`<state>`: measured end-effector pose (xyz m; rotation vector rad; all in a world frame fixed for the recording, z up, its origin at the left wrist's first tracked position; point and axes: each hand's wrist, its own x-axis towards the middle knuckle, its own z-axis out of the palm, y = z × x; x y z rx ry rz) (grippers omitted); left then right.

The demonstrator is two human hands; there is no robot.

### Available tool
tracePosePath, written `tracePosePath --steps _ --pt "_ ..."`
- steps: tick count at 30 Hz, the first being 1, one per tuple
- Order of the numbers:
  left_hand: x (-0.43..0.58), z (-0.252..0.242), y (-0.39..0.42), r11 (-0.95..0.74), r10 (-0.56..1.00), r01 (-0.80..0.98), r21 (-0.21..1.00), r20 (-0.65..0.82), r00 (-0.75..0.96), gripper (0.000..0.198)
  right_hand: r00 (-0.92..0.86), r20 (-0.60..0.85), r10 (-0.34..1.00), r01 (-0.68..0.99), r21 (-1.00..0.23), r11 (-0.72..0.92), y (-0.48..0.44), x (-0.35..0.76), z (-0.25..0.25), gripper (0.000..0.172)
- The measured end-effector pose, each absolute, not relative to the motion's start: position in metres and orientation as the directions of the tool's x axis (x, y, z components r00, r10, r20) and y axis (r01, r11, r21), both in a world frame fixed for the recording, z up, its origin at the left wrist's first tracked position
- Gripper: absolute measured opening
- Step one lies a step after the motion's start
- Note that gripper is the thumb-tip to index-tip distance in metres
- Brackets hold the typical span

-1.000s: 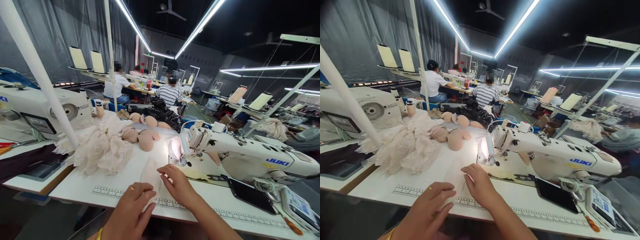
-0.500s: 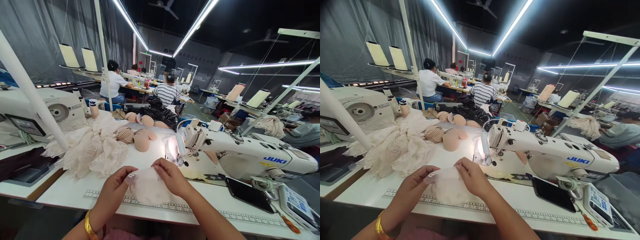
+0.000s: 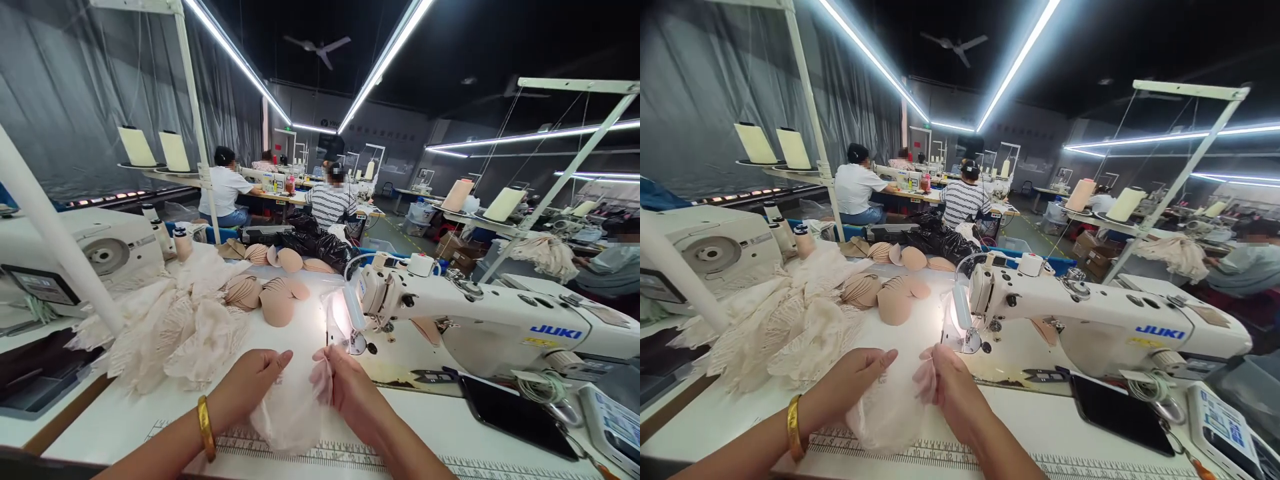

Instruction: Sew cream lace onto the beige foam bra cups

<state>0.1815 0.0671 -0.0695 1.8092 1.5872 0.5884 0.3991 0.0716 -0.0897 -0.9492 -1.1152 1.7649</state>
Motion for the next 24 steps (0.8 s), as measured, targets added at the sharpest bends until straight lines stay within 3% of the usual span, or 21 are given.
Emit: tracePosePath --steps 3,5,8,12,14,17,20,24 --pt "0.177 -0.055 0.088 -0.168 0.984 0.829 0.533 0.040 0.174 0.053 -0.372 -0.098 0.923 -0.007 -0.994 -0.108 0.078 0.406 -0.096 0.052" --pt "0.174 -0.043 0.109 -0.225 0.974 0.871 0.436 0.139 0.182 0.040 -0.358 -0.106 0.928 0.055 -0.994 -0.092 0.083 0.410 -0.102 0.050" --pt "0.176 -0.032 0.150 -0.310 0.937 0.910 0.275 0.251 0.243 0.027 -0.370 -0.152 0.917 -0.011 -0.986 -0.168 0.091 0.414 -0.109 0.057" --pt "0.193 -0.038 0.209 -0.382 0.899 0.918 0.103 0.272 0.343 0.054 -0.371 -0.117 0.921 -0.081 -0.984 -0.157 0.097 0.416 -0.115 0.064" --pt "0.203 -0.044 0.230 -0.402 0.889 0.914 0.053 0.263 0.376 0.043 -0.349 -0.100 0.932 -0.078 -0.988 -0.135 0.097 0.416 -0.115 0.063" --pt "0.215 -0.043 0.248 -0.426 0.873 0.904 0.037 0.280 0.400 0.016 -0.312 -0.118 0.943 -0.106 -0.982 -0.158 0.096 0.416 -0.111 0.057" --pt "0.217 -0.030 0.246 -0.420 0.857 0.902 0.100 0.371 0.358 0.014 -0.268 -0.130 0.955 -0.144 -0.974 -0.173 0.096 0.416 -0.103 0.055" --pt "0.203 -0.011 0.207 -0.313 0.837 0.908 0.277 0.532 0.126 0.026 -0.203 -0.144 0.969 -0.153 -0.972 -0.176 0.098 0.421 -0.098 0.054"
